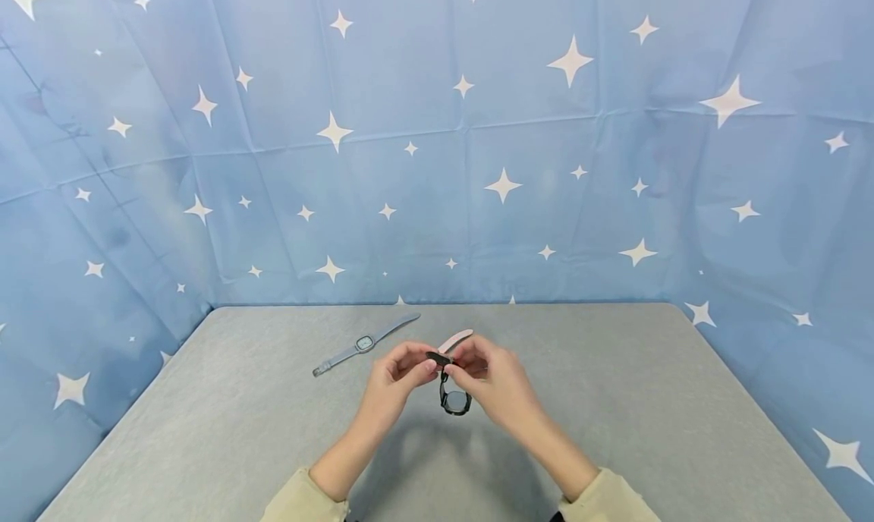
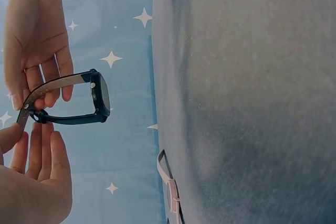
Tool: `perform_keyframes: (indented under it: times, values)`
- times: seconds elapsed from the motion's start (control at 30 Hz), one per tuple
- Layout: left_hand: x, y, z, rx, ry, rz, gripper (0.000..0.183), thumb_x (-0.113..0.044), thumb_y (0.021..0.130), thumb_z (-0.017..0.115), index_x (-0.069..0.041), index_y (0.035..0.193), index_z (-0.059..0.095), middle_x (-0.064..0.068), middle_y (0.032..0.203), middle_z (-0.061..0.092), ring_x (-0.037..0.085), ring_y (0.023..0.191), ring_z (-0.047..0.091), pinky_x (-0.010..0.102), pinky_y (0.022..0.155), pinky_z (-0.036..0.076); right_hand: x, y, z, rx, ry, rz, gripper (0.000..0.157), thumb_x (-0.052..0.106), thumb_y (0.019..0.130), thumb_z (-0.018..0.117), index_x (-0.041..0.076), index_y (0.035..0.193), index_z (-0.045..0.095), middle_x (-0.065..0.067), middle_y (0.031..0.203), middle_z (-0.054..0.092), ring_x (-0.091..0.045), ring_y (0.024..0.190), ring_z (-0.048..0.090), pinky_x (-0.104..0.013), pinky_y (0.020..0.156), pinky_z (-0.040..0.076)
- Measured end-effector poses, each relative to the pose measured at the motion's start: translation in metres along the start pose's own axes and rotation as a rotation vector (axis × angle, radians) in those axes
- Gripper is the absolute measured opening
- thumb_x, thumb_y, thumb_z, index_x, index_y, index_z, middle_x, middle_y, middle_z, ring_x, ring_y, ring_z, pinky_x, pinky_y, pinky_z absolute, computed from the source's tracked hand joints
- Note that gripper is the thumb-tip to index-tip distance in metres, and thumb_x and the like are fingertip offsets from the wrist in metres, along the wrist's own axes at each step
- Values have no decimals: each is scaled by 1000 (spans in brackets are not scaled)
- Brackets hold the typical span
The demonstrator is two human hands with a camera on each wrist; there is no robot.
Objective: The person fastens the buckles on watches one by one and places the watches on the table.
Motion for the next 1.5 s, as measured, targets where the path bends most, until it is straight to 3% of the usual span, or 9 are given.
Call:
perform_keyframes:
  times: [0.37,0.73,1.13,1.3,1.5]
  values:
    - [-2,2,-2,-9,-94,14,23,-4,97,61,10,115,59,31,110,66,7,94,71,30,91,58,-1,-3,-4,-18,25,-28,13,7,89,74,4,99,66,-6,91,72,-12,84,72,-20,79,58]
    - [-5,2,-5,-22,-88,29,25,-6,98,60,11,116,57,32,112,65,9,94,72,32,91,58,-7,-8,-8,-27,20,-18,13,8,87,76,6,96,66,-3,91,72,-5,85,71,-20,80,57]
    - [-5,2,-3,-14,-116,25,28,-4,98,58,15,118,54,33,112,64,4,92,70,31,90,58,-4,-12,-6,-24,42,-80,15,7,86,77,8,98,67,-2,91,75,-12,89,74,-26,82,59]
    - [-6,2,0,-6,-137,24,26,-1,97,58,16,117,54,35,111,62,5,92,70,32,91,58,1,-13,-3,-14,5,-133,16,5,86,76,8,101,71,-3,91,76,-9,87,73,-27,84,59]
    - [-8,1,-1,-20,-146,16,24,0,97,59,14,115,55,31,109,63,6,91,70,33,91,58,0,-13,-2,-25,-53,-106,15,2,85,75,10,96,73,-2,87,77,-5,86,72,-27,86,57]
Point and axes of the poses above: each hand's wrist, its own y-axis towards the middle knuckle, its own z-axis out of the palm, x = y × z, the point moved 10 cm from there along y, towards the middle knuckle
